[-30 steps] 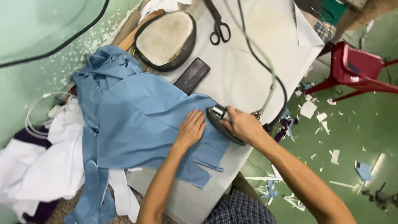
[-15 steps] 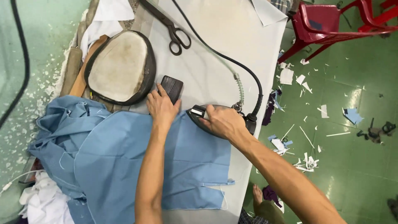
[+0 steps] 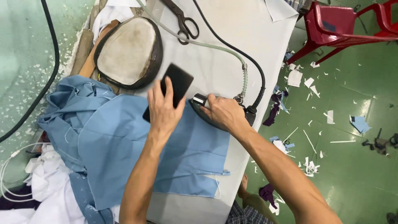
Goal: The person cuts a white fabric piece using shears, following a paper pattern on a worktable. After cutting, they fold the white piece and set it aside. Then, they place a light blue fabric piece on the table and iron it with a steam iron.
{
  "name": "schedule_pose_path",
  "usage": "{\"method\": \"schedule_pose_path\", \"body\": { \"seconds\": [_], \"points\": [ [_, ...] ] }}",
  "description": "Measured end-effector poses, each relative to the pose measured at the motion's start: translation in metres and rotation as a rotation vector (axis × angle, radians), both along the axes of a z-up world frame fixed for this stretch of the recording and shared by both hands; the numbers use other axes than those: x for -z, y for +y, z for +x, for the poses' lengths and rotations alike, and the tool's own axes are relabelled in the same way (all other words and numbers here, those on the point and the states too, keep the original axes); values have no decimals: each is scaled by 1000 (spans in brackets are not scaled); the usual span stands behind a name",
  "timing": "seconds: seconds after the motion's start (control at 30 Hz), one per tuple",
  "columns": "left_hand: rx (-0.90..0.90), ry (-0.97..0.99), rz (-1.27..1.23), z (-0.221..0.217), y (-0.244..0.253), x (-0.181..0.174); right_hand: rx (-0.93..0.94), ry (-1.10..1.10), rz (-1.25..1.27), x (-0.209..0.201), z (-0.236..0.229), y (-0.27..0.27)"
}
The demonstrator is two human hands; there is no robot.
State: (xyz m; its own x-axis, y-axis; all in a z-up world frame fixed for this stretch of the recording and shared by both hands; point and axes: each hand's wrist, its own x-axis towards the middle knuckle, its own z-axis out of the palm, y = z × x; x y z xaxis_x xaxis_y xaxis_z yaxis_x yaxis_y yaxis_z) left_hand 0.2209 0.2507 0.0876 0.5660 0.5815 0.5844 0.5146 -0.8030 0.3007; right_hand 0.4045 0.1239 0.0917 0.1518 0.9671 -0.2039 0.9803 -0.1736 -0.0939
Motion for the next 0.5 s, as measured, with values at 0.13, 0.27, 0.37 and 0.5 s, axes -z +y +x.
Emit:
{"method": "schedule_pose_path", "body": {
  "seconds": [0.13, 0.27, 0.37, 0.5],
  "points": [
    [61, 155, -198, -71, -82, 26, -10, 70, 8, -12, 2, -1],
    [-62, 260, -207, -125, -135, 67, -44, 80, 9, -16, 5, 7],
    [-171, 265, -242, -144, -151, 72, -57, 61, 24, -17, 4, 12],
    [-269, 306, -198, -148, -162, 78, -17, 98, 38, -3, 7, 16]
  ]
}}
